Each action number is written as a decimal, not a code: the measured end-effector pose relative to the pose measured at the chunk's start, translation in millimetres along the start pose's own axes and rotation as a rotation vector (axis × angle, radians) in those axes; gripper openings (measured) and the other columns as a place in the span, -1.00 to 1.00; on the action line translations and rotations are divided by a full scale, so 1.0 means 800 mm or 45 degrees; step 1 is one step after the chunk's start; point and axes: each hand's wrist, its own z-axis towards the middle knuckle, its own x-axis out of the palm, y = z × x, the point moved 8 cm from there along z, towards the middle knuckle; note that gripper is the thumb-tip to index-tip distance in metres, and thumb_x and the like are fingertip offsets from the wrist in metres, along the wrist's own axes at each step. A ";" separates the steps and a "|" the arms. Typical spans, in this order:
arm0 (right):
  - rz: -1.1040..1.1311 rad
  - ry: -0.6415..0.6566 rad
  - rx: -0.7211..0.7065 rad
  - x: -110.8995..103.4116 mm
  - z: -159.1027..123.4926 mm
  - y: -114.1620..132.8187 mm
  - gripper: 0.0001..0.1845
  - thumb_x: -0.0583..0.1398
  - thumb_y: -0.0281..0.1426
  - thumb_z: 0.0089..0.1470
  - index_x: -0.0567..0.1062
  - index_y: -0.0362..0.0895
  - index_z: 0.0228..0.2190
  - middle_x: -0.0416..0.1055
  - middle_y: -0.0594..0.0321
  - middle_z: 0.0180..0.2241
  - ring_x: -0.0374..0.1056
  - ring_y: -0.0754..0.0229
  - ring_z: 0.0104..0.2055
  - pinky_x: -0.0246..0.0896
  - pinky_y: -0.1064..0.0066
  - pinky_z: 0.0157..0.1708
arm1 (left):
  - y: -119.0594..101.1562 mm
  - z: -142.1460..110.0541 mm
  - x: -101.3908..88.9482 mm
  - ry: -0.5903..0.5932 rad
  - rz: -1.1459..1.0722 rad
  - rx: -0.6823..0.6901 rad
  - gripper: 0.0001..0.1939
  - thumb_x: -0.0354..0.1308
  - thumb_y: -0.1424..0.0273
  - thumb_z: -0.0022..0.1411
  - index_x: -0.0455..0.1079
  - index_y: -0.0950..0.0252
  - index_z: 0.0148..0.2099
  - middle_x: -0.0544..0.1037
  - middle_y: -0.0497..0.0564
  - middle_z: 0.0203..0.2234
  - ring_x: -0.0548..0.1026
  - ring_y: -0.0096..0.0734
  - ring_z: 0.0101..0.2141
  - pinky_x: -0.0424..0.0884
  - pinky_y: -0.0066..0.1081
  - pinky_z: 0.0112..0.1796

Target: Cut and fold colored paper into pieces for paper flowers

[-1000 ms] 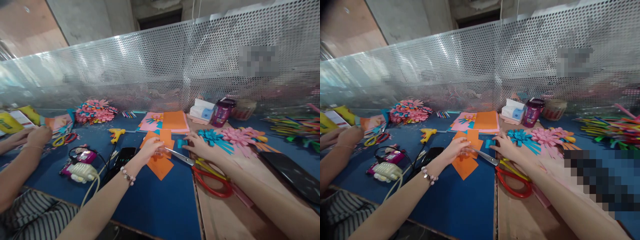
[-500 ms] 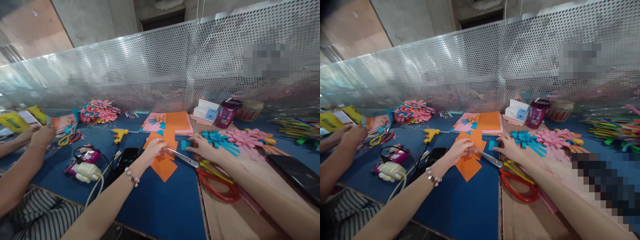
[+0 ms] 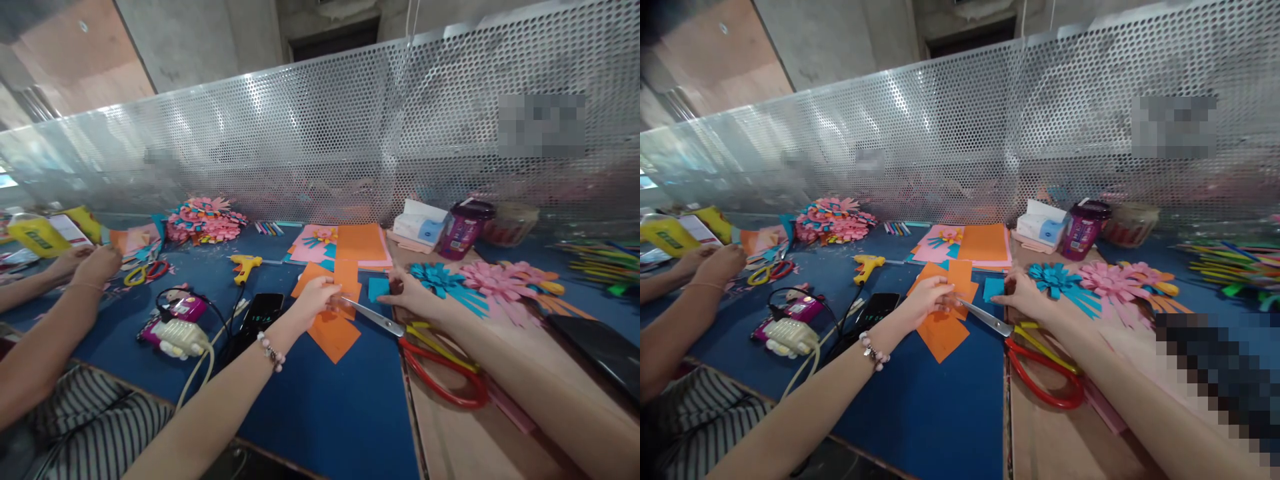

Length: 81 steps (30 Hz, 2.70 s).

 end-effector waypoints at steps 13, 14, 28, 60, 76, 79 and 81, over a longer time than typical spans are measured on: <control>-0.087 0.025 -0.090 -0.004 -0.013 0.027 -0.62 0.25 -0.08 -0.17 0.50 -0.07 -0.34 0.45 0.16 -0.30 0.34 0.00 -0.21 0.24 0.25 -0.24 | -0.002 -0.002 -0.002 -0.065 0.004 -0.025 -0.87 0.07 0.43 0.13 0.18 0.32 -0.27 0.57 0.21 -0.35 0.55 -0.38 -0.47 0.34 -0.50 -0.51; -0.070 0.022 -0.089 -0.004 -0.013 0.029 -0.62 0.24 -0.09 -0.16 0.50 -0.07 -0.33 0.45 0.16 -0.31 0.34 0.00 -0.22 0.25 0.24 -0.24 | -0.002 -0.002 -0.003 -0.063 0.009 -0.019 -0.87 0.07 0.43 0.13 0.18 0.33 -0.27 0.57 0.21 -0.35 0.55 -0.37 -0.46 0.33 -0.50 -0.51; -0.034 0.050 -0.039 -0.006 -0.017 0.037 -0.61 0.14 -0.11 -0.01 0.49 -0.14 -0.26 0.49 0.12 -0.28 0.38 0.04 -0.27 0.26 0.25 -0.24 | 0.001 -0.001 -0.002 -0.049 -0.020 -0.017 -0.84 0.10 0.42 0.12 0.17 0.32 -0.27 0.55 0.19 -0.32 0.55 -0.38 -0.43 0.33 -0.52 -0.51; -0.330 -0.054 -0.128 -0.008 -0.018 0.039 -0.59 0.10 -0.05 0.00 0.44 -0.12 -0.57 0.41 0.17 -0.50 0.29 0.13 -0.41 0.11 0.35 -0.45 | 0.002 0.003 -0.009 -0.118 -0.045 0.016 -0.84 0.11 0.49 0.07 0.17 0.32 -0.29 0.44 0.04 -0.39 0.52 -0.43 -0.49 0.36 -0.47 -0.52; -0.017 0.005 -0.030 -0.002 -0.013 0.021 -0.53 0.14 0.02 -0.09 0.45 -0.17 -0.45 0.38 0.20 -0.43 0.29 0.15 -0.34 0.19 0.36 -0.33 | 0.001 0.010 -0.034 -0.288 -0.345 0.120 -0.81 0.15 0.50 0.03 0.16 0.32 -0.34 0.50 0.11 -0.35 0.56 -0.30 -0.41 0.44 -0.39 -0.42; -0.177 -0.346 0.015 -0.026 -0.015 0.019 -0.41 0.17 -0.02 -0.10 0.42 -0.20 -0.15 0.32 0.03 -0.19 0.24 0.02 -0.12 0.16 0.20 -0.14 | -0.002 0.008 -0.045 -0.396 -0.415 0.154 -0.79 0.14 0.54 0.01 0.16 0.31 -0.31 0.49 0.09 -0.32 0.56 -0.30 -0.39 0.44 -0.41 -0.42; -0.330 -0.548 -0.114 -0.039 -0.027 0.051 -0.41 0.16 -0.08 -0.05 0.36 -0.20 -0.05 0.23 -0.04 -0.08 0.16 -0.03 -0.04 0.08 0.10 -0.04 | -0.006 0.007 -0.048 -0.413 -0.418 0.196 -0.78 0.14 0.53 0.01 0.17 0.30 -0.29 0.48 0.08 -0.30 0.56 -0.30 -0.37 0.43 -0.43 -0.44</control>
